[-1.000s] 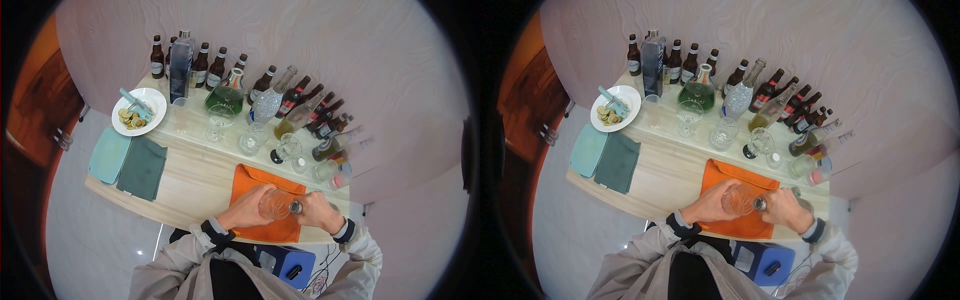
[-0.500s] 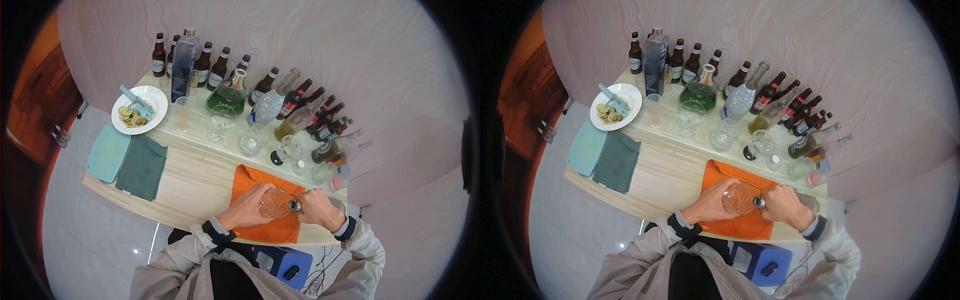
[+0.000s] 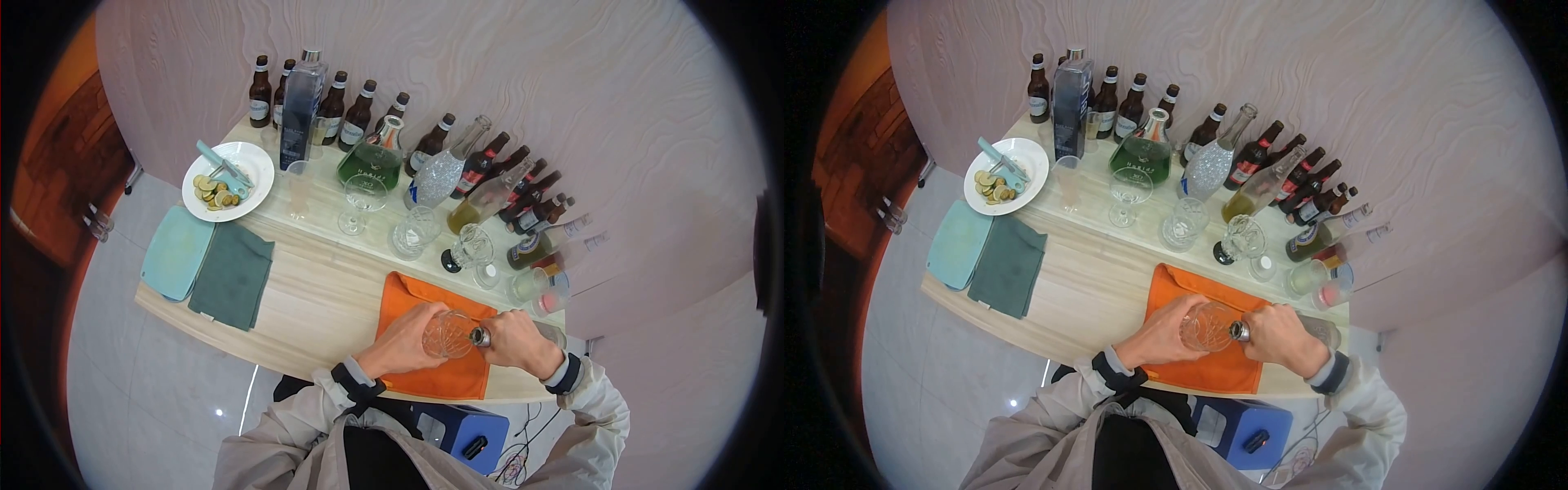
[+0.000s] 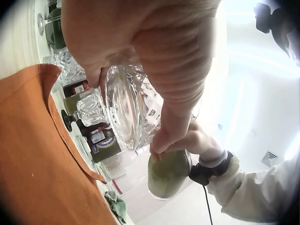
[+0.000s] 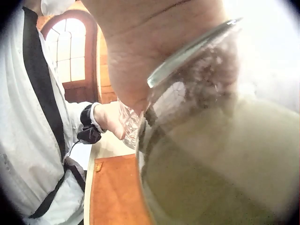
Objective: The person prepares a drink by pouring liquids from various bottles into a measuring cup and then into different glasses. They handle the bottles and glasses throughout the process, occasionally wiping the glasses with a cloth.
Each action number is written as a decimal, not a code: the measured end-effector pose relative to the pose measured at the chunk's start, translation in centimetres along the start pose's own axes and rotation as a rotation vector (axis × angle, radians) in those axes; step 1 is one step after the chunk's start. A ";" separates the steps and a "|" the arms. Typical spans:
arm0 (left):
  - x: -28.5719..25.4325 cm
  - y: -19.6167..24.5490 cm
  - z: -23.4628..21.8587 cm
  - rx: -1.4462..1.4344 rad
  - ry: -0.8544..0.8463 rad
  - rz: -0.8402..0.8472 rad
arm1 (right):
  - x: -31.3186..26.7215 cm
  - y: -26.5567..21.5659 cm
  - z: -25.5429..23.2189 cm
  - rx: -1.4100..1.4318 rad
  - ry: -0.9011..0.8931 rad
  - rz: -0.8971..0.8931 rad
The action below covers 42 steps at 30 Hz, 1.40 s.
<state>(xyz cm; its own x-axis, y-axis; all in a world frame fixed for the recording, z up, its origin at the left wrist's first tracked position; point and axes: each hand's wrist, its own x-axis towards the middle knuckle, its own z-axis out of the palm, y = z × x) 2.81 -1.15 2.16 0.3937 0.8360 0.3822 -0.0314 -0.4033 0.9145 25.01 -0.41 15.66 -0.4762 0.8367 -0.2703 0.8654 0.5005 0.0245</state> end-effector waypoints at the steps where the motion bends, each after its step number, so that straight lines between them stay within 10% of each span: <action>1: 0.0 0.0 0.0 0.005 -0.002 -0.004 | 0.0 0.1 0.1 -0.005 -0.001 -0.001; 21: 0.1 0.2 -0.1 -0.039 -0.017 -0.019 | -0.2 0.0 -0.2 0.025 -0.013 0.036; 34: 0.2 0.8 0.0 -0.384 -0.039 -0.127 | -1.1 0.1 0.3 0.294 0.177 0.044; 42: 0.2 0.9 -2.4 -0.079 -0.075 -0.143 | -2.6 4.2 -0.9 0.640 0.455 0.235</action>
<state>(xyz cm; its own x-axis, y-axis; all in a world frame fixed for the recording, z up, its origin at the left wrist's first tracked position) 0.69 -0.45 3.41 0.4668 0.8515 0.2389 -0.0411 -0.2490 0.9676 29.80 -0.29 17.36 -0.1694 0.9811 0.0935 0.8064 0.1926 -0.5591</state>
